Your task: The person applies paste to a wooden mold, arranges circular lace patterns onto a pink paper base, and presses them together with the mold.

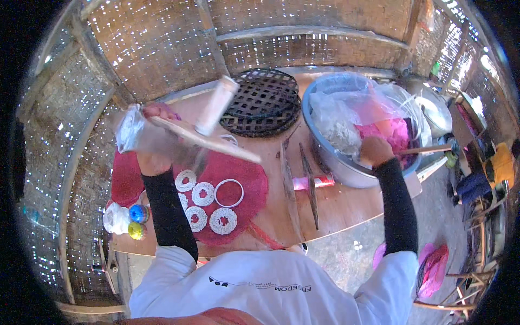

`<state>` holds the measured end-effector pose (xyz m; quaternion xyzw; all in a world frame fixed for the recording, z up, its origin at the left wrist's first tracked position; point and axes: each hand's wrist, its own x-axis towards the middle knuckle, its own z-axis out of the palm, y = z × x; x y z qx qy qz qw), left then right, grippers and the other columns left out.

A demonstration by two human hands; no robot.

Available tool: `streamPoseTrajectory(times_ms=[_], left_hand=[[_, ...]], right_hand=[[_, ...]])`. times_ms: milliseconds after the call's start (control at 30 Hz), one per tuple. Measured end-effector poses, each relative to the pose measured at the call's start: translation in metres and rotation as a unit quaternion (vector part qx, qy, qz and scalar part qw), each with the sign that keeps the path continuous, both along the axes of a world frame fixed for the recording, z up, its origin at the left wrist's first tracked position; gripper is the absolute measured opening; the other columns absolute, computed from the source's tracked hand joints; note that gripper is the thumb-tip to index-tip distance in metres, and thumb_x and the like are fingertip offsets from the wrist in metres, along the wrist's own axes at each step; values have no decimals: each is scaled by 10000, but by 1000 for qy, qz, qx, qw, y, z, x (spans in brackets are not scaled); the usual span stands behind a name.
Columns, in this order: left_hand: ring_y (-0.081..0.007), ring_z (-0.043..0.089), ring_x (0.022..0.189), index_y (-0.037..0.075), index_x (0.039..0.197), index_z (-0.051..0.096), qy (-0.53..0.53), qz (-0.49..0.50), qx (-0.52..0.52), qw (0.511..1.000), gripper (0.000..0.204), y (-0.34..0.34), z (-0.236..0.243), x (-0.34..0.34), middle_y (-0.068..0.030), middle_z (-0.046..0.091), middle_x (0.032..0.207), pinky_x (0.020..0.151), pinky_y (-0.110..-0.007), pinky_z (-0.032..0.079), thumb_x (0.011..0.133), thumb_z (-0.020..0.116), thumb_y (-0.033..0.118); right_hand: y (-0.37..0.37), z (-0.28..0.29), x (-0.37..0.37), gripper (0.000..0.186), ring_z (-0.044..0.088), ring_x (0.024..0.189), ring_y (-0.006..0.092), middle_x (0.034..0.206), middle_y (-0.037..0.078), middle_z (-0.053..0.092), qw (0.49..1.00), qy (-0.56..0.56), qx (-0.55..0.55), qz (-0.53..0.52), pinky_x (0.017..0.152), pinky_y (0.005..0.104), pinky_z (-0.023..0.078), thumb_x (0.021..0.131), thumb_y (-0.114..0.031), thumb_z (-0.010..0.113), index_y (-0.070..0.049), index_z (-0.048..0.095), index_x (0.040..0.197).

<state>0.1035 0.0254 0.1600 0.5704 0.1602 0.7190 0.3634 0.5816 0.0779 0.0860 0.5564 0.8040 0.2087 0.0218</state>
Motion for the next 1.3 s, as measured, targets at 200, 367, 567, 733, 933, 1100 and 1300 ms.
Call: streamPoseTrajectory(times_ms=[200, 367, 567, 733, 933, 1100, 1300], left_hand=[[-146, 372, 922, 181, 814, 554, -101, -352, 99, 925, 210, 10, -11, 33, -12, 351, 962, 861, -306, 328, 684, 698, 99], [-188, 414, 1023, 226, 967, 587, -175, -453, 135, 864, 360, 26, -46, 51, -58, 393, 1140, 880, -357, 374, 655, 756, 287], [-177, 585, 790, 39, 966, 556, 91, 191, -245, 946, 293, -37, -67, -16, -78, 601, 904, 649, -300, 488, 687, 633, 83], [-268, 582, 794, 46, 850, 603, 294, 367, -100, 877, 263, -77, -97, 15, -92, 610, 821, 750, -393, 432, 641, 673, 188], [-281, 573, 772, 100, 879, 635, 442, 402, -60, 800, 397, -94, -75, 23, -72, 619, 816, 735, -424, 410, 569, 720, 333], [-276, 576, 704, 106, 833, 633, 554, 366, -63, 745, 369, -105, -69, 27, -73, 610, 746, 682, -424, 408, 561, 708, 343], [-319, 561, 613, 91, 802, 615, 489, 263, -143, 819, 292, -115, -89, 63, -119, 580, 669, 560, -409, 422, 592, 668, 288]], right_hand=[[-64, 32, -202, 574, 544, 943, 247, 1165, 166, 515, 349, 693, -593, 215, 770, 354, 448, 881, -455, 346, 0, 410, 1224], [-112, 23, -275, 944, 542, 579, 258, 1073, 265, 532, -253, 555, -764, 208, 425, 319, 455, 716, -780, 255, -88, 225, 1357], [-86, 14, -207, 823, 364, 478, 98, 900, 65, 533, 18, 748, -645, 153, 384, 200, 328, 767, -711, 336, -119, 262, 1334], [-77, 16, -218, 630, 381, 519, 40, 869, 24, 491, 510, 751, -355, 225, 424, 181, 341, 863, -444, 440, -67, 259, 1334], [-77, 33, -223, 746, 430, 1058, 194, 1163, 120, 429, 640, 643, -265, 326, 917, 322, 331, 792, -338, 584, 22, 210, 1327], [-86, 56, -224, 829, 388, 1152, 222, 1232, 175, 402, 671, 557, -324, 366, 968, 341, 294, 725, -260, 675, 29, 186, 1328], [-108, 20, -226, 851, 354, 1206, 251, 1277, 208, 363, 673, 554, -369, 322, 991, 352, 280, 739, -265, 670, 34, 146, 1340]])
